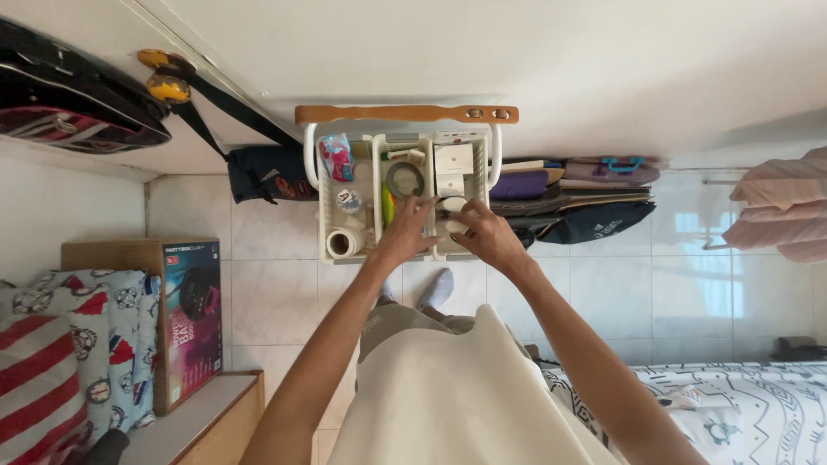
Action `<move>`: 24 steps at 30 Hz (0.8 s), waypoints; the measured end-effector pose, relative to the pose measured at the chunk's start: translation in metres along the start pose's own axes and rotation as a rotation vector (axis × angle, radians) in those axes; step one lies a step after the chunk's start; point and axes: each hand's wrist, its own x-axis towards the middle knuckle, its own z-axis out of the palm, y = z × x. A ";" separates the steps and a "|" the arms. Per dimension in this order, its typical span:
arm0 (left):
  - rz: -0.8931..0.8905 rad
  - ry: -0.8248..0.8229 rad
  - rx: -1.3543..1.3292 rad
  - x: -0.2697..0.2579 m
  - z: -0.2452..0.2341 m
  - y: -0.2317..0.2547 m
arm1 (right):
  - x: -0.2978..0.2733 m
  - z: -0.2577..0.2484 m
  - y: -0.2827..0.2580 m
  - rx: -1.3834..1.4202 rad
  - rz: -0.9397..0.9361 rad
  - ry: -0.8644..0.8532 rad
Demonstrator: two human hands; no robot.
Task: Folding clothes and organizing various household and personal items within a tiered storage cart.
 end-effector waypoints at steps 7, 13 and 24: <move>-0.029 0.097 -0.098 0.005 0.022 -0.005 | 0.004 0.022 0.018 -0.015 0.028 0.026; -0.046 0.095 -0.095 0.010 0.019 -0.001 | 0.003 0.025 0.013 0.038 0.067 0.058; -0.058 0.067 -0.062 0.018 0.028 -0.014 | -0.011 0.005 0.025 0.020 0.354 0.002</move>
